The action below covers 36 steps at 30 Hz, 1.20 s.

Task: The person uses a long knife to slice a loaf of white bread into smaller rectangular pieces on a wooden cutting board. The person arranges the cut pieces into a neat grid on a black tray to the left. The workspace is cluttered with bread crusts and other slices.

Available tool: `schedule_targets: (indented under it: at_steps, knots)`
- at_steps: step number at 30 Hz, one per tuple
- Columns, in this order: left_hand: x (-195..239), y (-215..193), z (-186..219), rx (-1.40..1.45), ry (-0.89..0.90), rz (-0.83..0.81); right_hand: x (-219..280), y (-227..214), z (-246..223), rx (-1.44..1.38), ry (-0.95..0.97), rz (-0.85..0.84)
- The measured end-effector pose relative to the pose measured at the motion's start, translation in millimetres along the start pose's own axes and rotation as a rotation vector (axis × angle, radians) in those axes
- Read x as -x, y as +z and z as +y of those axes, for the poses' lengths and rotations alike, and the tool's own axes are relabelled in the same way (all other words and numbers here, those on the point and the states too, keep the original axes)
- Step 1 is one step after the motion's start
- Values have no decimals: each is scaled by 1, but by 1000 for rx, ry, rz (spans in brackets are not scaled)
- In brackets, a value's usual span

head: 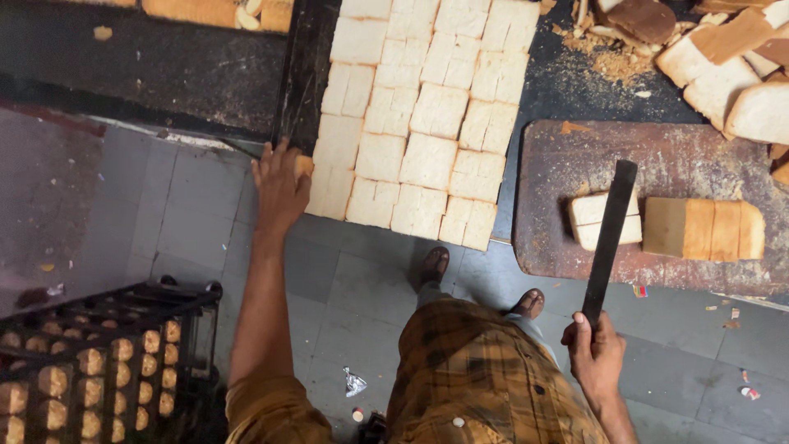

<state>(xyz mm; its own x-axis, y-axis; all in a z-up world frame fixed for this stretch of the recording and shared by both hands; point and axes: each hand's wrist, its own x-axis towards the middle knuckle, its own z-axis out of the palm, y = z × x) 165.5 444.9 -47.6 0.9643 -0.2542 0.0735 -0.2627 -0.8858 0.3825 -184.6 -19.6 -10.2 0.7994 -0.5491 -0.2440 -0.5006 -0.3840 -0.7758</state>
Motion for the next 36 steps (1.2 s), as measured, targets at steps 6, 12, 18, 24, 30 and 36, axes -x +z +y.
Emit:
schedule_targets:
  at_steps: [6, 12, 18, 24, 30, 36]
  knots:
    - [7, 2, -3, -64, 10, -38, 7, 2, -3, -114, 206, 19]
    - [9, 4, 6, 41, 37, 54, 8, 10, -5, -89, 89, 10]
    - [12, 15, 3, -87, 85, 124, 5, 17, -3, -62, 95, 12]
    - [11, 18, -1, -91, 26, 47, 7, 19, 1, -81, 113, 30]
    - [4, -15, 51, 173, 21, 119, 14, 1, 15, -140, 15, 107]
    - [37, 60, 282, 434, 467, 13, 10, -32, 33, -271, 49, 183]
